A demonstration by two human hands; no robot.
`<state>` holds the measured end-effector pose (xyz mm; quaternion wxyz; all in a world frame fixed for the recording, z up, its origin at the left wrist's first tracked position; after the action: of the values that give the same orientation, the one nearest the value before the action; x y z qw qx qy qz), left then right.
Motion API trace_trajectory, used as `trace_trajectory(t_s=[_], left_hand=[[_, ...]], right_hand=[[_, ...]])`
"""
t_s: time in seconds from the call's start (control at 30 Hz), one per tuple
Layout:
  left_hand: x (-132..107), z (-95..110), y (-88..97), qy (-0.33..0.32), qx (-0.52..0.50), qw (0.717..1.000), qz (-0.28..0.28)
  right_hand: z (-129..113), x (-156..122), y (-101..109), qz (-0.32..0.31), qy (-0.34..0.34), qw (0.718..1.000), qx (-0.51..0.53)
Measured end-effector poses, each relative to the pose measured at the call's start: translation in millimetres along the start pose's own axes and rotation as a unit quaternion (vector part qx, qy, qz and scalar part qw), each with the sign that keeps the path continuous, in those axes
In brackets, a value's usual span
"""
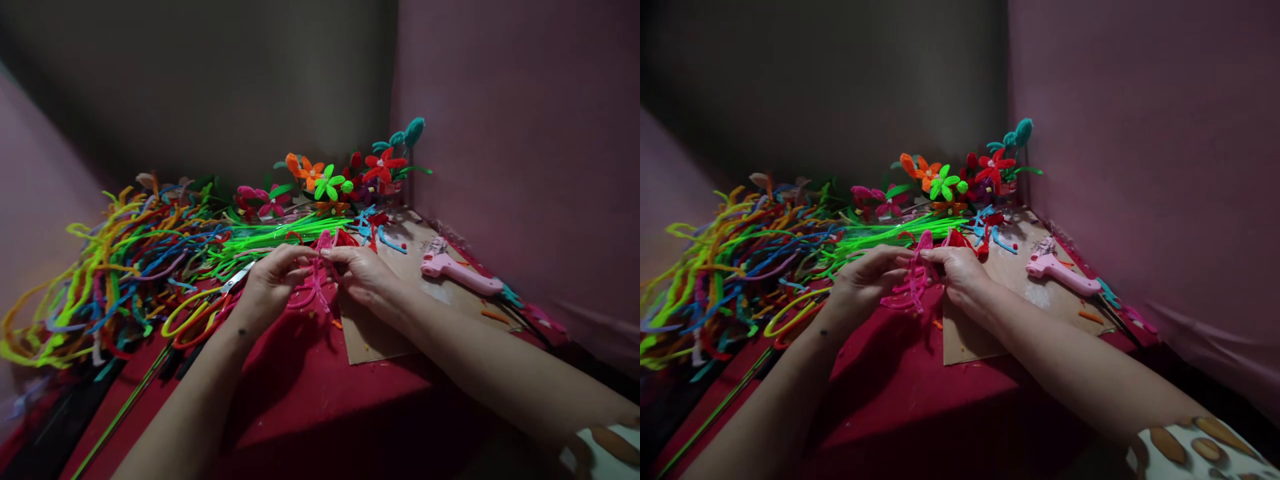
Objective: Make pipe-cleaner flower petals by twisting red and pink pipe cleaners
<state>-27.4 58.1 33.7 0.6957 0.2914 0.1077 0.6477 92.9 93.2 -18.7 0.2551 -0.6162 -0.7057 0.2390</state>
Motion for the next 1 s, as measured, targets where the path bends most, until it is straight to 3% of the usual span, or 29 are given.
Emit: trace_trajectory(t_s=[0.13,0.27,0.47,0.57,0.67,0.8,1.0], left_hand=[[-8,3,-11.1,-0.155,0.200,0.968,0.004],[-11,4,-12.6,-0.199,0.235,0.951,0.021],[-12,20,-4.7,-0.170,0.150,0.974,0.028],[-13,21,-2.2,-0.118,0.116,0.986,0.009],[-13,20,2.8,-0.073,0.101,0.992,0.038],[-14,22,0.8,-0.087,0.181,0.978,0.057],[-17,19,-6.7,-0.078,0.357,0.926,0.095]], right_hand=[[2,7,6,0.007,0.005,1.000,0.006],[5,10,10,0.015,-0.008,1.000,-0.006],[0,6,4,-0.038,0.051,0.997,-0.052],[-2,4,1,-0.049,0.059,0.994,-0.080],[-4,2,1,-0.050,0.056,0.991,-0.109],[-5,0,-2,-0.064,0.050,0.987,-0.140],[-3,-1,-3,-0.083,0.051,0.978,-0.183]])
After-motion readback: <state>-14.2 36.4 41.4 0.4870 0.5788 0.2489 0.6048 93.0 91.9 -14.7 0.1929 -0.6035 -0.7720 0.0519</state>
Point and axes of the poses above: each hand's wrist, its own x-axis towards the middle knuckle, its own y-axis out of the back of the hand, z = x × y, the point moved 5 cm from there along x, towards the middle knuckle, and after that the axes turned 15 degrees about y, right-handed, at the moved point
